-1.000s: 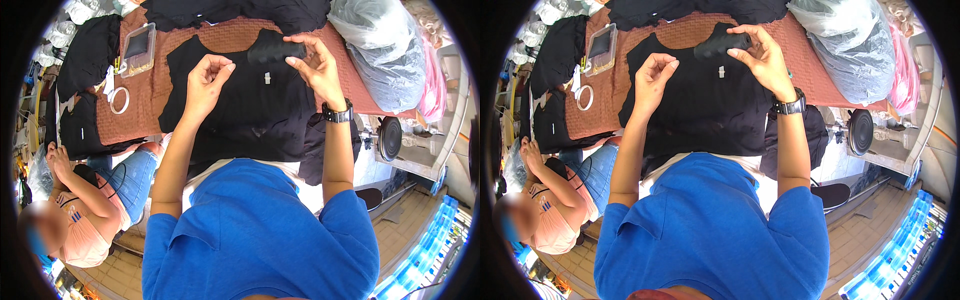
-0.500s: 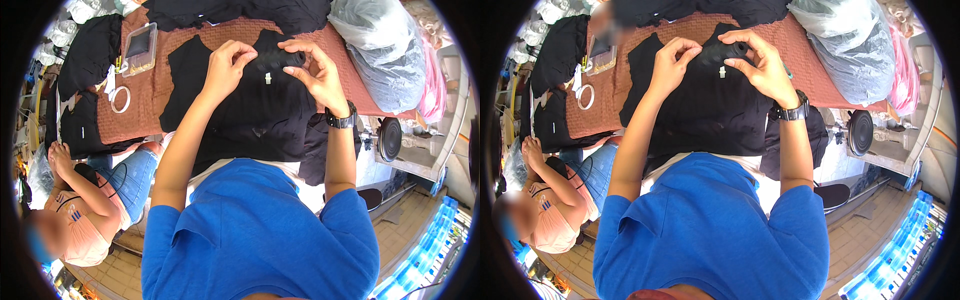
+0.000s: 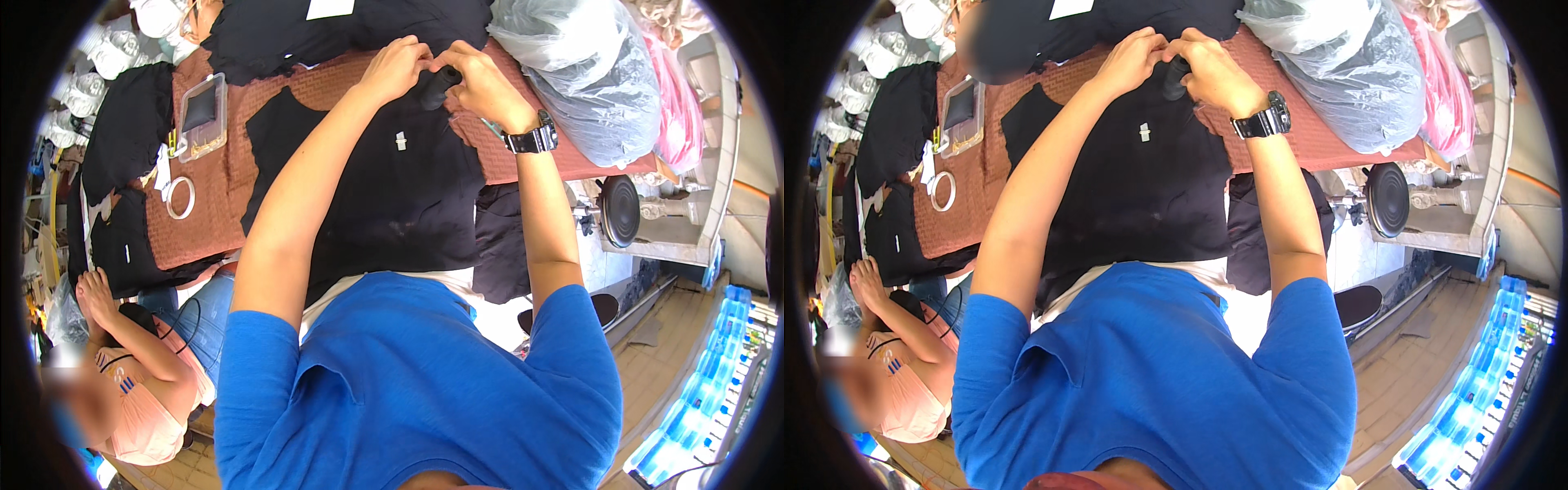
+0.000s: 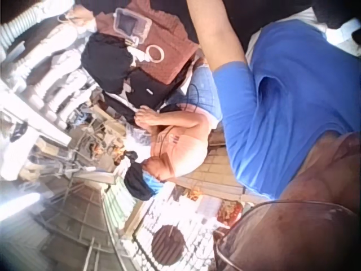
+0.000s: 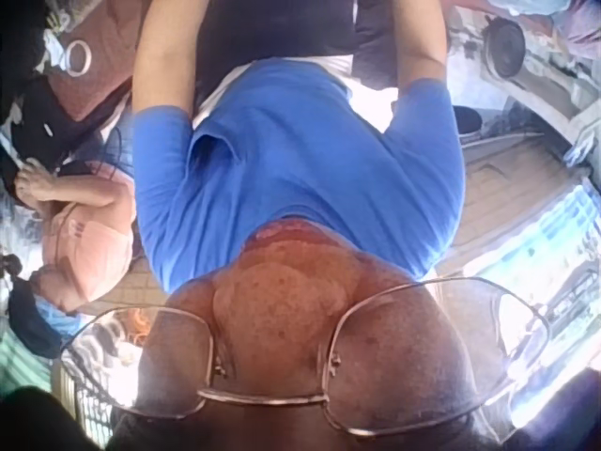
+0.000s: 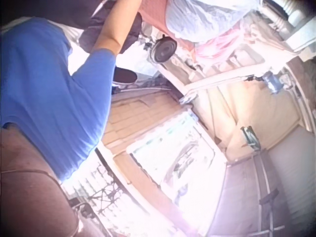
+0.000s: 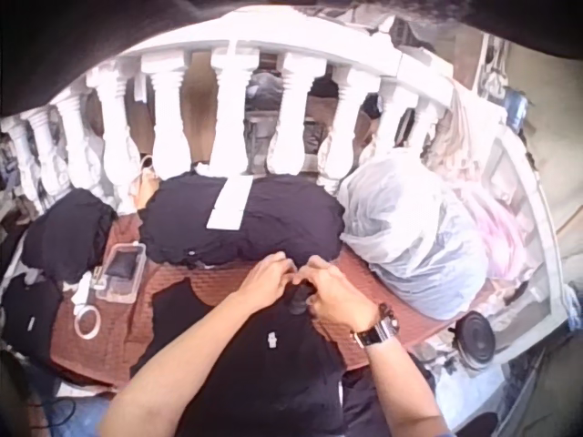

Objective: The person positions a black fabric piece on a table, places a paper template over it to mark a location, and then threads a needle to sew a small white label onto the fabric.

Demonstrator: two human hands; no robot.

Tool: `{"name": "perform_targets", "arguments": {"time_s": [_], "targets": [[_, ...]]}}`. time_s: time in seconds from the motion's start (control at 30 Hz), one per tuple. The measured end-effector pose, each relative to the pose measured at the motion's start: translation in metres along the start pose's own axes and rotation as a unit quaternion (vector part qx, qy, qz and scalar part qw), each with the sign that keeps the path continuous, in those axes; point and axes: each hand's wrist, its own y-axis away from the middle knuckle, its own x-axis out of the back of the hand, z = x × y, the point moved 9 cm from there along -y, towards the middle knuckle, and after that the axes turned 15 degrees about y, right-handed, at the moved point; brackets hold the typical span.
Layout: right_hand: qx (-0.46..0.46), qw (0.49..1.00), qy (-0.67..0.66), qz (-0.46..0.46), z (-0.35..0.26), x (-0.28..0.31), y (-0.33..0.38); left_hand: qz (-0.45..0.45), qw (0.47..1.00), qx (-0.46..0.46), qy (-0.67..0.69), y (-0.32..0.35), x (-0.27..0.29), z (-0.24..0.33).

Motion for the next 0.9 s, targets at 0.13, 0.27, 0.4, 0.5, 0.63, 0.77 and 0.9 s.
{"name": "perform_targets", "arguments": {"time_s": [0.13,0.27,0.4,0.5,0.63,0.77,0.9], "targets": [[-0.051,0.995,0.082,-0.014,0.028,0.011,0.013,-0.032,0.997,-0.052,-0.04,-0.027,-0.033,0.013],[-0.033,0.998,0.057,0.022,0.061,-0.012,0.024,-0.025,0.996,-0.06,-0.068,-0.035,-0.064,0.012],[-0.068,0.998,0.0,0.013,0.072,-0.013,0.034,-0.016,0.995,-0.056,-0.077,-0.04,-0.072,0.006],[-0.11,0.993,-0.023,0.042,0.09,-0.01,0.034,-0.004,0.992,-0.082,-0.094,-0.043,-0.068,0.015],[-0.222,0.951,-0.214,0.032,0.132,-0.027,0.026,-0.01,0.989,-0.122,-0.083,-0.055,-0.066,0.023],[-0.312,0.909,-0.275,0.004,0.162,-0.046,0.028,-0.013,0.985,-0.153,-0.085,-0.062,-0.066,0.033],[-0.326,0.88,-0.344,-0.004,0.163,-0.048,0.032,-0.012,0.98,-0.172,-0.095,-0.067,-0.064,0.042]]}}
